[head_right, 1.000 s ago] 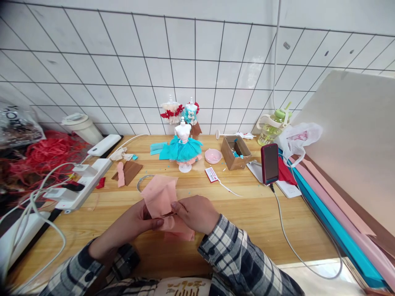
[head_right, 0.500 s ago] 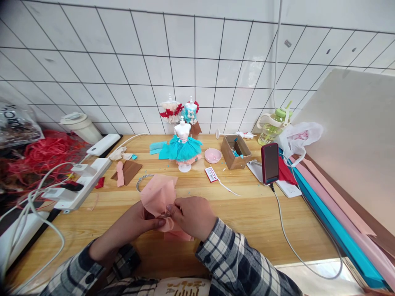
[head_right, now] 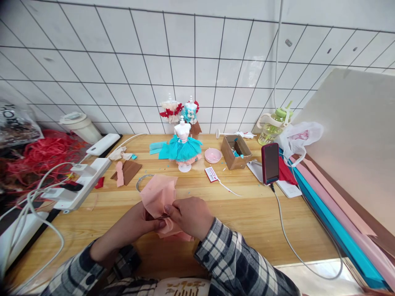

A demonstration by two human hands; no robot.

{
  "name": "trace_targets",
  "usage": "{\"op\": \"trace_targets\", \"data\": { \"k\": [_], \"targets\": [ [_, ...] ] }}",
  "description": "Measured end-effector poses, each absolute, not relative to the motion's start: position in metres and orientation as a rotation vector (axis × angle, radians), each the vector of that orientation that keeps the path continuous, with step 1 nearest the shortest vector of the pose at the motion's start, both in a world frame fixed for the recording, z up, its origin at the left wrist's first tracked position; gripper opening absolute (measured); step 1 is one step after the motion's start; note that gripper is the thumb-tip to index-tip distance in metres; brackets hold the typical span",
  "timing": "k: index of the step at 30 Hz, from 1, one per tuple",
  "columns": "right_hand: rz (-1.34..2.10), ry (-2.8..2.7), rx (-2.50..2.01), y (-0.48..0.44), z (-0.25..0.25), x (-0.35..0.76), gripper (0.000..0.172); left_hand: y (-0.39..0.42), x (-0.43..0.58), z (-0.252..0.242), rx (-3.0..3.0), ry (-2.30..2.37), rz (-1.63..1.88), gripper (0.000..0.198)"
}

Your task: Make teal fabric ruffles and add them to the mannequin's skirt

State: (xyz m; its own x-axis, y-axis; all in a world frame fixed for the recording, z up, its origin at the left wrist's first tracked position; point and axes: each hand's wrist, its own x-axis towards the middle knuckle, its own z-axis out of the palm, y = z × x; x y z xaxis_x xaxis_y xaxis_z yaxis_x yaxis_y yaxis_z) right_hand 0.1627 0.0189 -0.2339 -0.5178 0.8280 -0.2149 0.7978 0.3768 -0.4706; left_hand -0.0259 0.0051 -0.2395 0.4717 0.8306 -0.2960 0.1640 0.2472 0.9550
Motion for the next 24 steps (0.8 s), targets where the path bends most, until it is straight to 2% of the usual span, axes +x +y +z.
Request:
{"op": "trace_targets", "data": {
  "k": [17,24],
  "targets": [
    [0.747,-2.556,-1.596,0.0195,-0.2365,0.1633,0.057,0.0059,-0.0222,-0.2373,1.272,1.065,0.573,0.028],
    [0.795,-2.543,-1.558,0.0172,-0.2403,0.1642,0.057,0.0066,-0.0190,-0.2334,1.277,1.103,0.556,0.019]
  ]
}}
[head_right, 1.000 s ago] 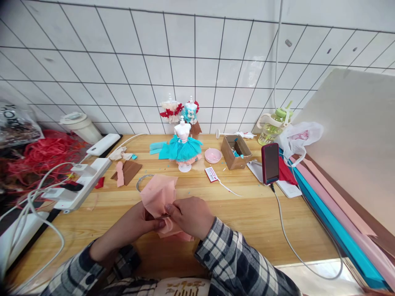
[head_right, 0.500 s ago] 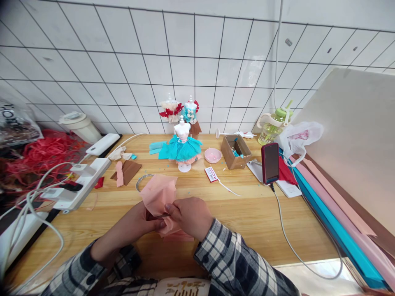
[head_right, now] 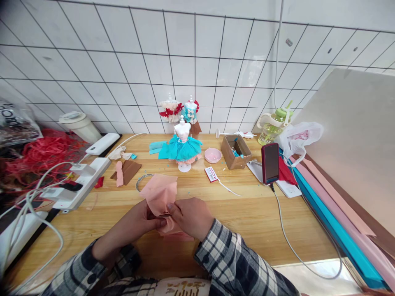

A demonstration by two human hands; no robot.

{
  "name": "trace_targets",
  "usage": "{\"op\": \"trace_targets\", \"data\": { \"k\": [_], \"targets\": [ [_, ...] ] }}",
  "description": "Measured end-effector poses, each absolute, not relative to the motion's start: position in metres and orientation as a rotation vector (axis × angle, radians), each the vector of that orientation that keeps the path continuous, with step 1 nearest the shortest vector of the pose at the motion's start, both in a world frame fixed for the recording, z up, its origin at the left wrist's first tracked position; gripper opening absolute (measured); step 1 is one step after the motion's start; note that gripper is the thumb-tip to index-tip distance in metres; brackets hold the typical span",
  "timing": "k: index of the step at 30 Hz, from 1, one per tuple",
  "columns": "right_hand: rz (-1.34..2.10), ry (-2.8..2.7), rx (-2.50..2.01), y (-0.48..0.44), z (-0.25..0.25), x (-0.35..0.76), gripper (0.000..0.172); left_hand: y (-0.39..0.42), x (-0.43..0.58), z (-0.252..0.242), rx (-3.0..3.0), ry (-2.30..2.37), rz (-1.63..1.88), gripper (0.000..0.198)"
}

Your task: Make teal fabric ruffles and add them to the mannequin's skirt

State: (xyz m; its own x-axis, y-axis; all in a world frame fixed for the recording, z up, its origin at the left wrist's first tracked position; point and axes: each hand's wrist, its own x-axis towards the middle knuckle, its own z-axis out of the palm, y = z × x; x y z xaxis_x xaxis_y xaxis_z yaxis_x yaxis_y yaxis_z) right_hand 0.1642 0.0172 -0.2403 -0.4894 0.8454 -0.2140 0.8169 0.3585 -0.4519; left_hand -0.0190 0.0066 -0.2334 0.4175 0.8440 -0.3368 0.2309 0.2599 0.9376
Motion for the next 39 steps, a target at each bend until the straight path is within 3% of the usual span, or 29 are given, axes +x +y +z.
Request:
{"op": "trace_targets", "data": {
  "k": [12,14,17,20,25,31,35,39],
  "targets": [
    [0.737,-2.515,-1.586,0.016,-0.242,0.163,0.055,0.004,-0.020,-0.240,1.280,1.143,0.554,0.020],
    [0.817,-2.453,-1.543,0.018,-0.242,0.173,0.054,0.003,-0.022,-0.240,1.243,1.153,0.581,0.027],
    [0.953,-2.253,-1.479,0.026,-0.251,0.201,0.055,0.004,-0.027,-0.240,1.124,1.150,0.630,0.055],
    [0.878,-2.052,-1.625,0.036,-0.271,0.233,0.050,0.005,-0.032,-0.240,1.070,1.116,0.638,0.071],
    [0.901,-1.869,-1.644,0.037,-0.303,0.251,0.050,0.007,-0.031,-0.253,1.230,1.111,0.622,0.052],
    [1.056,-1.792,-1.330,0.020,-0.308,0.216,0.051,0.006,-0.014,-0.264,1.466,1.107,0.639,0.060],
    [1.019,-1.858,-1.266,0.014,-0.304,0.208,0.049,0.009,-0.008,-0.268,1.483,1.157,0.598,0.033],
    [0.985,-1.916,-1.337,0.006,-0.304,0.221,0.041,0.007,-0.013,-0.276,1.491,1.268,0.626,0.026]
  ]
}}
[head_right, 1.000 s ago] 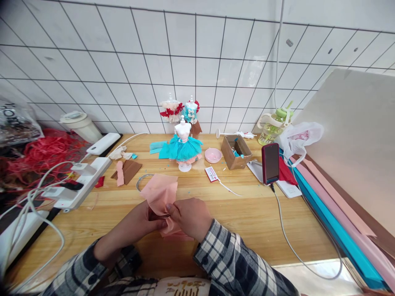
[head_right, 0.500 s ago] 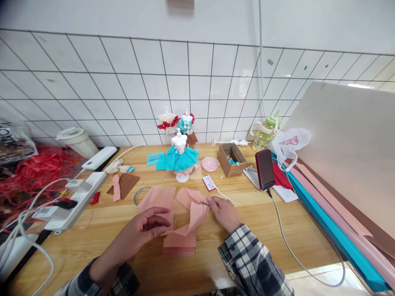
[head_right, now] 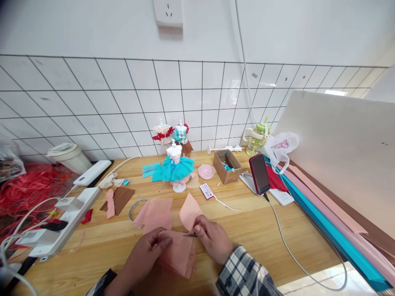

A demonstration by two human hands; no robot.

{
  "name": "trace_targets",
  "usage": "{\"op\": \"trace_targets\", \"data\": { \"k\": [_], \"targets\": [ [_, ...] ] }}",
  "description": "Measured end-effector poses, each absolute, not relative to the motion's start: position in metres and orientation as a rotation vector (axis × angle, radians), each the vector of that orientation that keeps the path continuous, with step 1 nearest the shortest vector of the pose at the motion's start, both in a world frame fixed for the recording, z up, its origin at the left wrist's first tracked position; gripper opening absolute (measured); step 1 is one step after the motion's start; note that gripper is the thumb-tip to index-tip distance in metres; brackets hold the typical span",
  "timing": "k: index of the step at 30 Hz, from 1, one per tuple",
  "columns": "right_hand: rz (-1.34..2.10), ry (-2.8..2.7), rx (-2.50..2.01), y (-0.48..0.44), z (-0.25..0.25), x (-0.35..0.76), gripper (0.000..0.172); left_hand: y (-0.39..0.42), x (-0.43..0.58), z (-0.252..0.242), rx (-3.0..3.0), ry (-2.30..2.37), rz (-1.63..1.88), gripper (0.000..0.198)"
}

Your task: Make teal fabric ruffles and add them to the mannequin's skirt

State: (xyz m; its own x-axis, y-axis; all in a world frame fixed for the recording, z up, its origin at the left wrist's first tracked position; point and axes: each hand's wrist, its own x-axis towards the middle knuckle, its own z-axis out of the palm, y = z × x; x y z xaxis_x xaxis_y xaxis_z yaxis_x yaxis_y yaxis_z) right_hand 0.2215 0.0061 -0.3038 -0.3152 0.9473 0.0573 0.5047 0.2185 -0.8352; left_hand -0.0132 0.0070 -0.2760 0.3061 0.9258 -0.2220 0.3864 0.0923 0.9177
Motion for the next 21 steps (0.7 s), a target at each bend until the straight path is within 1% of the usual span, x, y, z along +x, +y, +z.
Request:
{"op": "trace_targets", "data": {
  "k": [2,7,8,11,13,15,21],
  "targets": [
    [0.959,-1.942,-1.427,0.001,-0.305,0.230,0.039,0.004,-0.017,-0.279,1.529,1.300,0.631,0.024],
    [0.990,-1.945,-1.542,-0.005,-0.307,0.239,0.040,0.003,-0.017,-0.281,1.530,1.304,0.608,0.023],
    [1.011,-1.929,-1.546,-0.006,-0.307,0.239,0.043,0.003,-0.017,-0.282,1.519,1.292,0.611,0.023],
    [1.146,-1.878,-1.559,-0.007,-0.308,0.237,0.057,0.004,-0.016,-0.283,1.484,1.254,0.613,0.024],
    [1.241,-1.884,-1.561,-0.009,-0.308,0.235,0.062,0.004,-0.017,-0.284,1.447,1.229,0.603,0.027],
    [1.270,-1.938,-1.529,-0.010,-0.307,0.233,0.060,0.004,-0.019,-0.287,1.401,1.209,0.592,0.029],
    [1.152,-2.101,-1.586,-0.011,-0.301,0.224,0.054,0.004,-0.021,-0.294,1.355,1.171,0.575,0.033]
  ]
}}
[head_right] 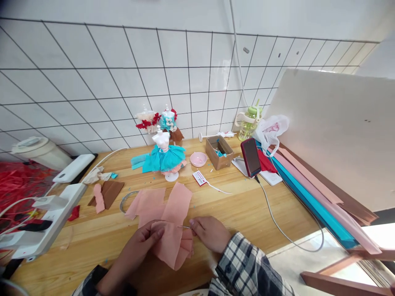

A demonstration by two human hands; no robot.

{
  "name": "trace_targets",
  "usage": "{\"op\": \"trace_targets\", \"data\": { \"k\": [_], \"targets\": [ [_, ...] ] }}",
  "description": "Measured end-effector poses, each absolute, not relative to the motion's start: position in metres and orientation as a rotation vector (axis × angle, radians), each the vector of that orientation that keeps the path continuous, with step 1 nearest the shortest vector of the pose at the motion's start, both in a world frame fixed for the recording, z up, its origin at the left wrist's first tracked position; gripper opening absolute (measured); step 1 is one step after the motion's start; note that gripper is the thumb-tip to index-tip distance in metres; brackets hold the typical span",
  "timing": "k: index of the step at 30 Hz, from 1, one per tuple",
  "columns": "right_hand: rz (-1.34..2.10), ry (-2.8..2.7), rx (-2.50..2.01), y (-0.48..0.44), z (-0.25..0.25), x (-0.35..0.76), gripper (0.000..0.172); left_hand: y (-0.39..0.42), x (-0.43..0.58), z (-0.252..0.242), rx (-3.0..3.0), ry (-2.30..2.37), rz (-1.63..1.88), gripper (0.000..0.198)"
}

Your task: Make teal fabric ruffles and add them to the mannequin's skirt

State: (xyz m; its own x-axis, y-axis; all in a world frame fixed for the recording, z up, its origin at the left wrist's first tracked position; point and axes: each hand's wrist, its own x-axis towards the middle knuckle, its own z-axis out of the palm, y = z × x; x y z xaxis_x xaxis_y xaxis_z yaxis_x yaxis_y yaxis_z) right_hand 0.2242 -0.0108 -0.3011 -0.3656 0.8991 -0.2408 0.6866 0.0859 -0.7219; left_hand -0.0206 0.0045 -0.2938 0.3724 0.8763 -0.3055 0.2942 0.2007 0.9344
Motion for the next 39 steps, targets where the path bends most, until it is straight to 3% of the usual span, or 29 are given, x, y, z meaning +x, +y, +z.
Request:
{"op": "trace_targets", "data": {
  "k": [20,39],
  "targets": [
    [1.102,-2.368,-1.652,-0.016,-0.286,0.212,0.059,-0.017,-0.027,-0.302,1.524,1.082,0.640,0.017],
    [1.207,-2.303,-1.558,-0.020,-0.286,0.223,0.053,-0.022,-0.028,-0.309,1.591,1.024,0.604,0.018]
  ]
}}
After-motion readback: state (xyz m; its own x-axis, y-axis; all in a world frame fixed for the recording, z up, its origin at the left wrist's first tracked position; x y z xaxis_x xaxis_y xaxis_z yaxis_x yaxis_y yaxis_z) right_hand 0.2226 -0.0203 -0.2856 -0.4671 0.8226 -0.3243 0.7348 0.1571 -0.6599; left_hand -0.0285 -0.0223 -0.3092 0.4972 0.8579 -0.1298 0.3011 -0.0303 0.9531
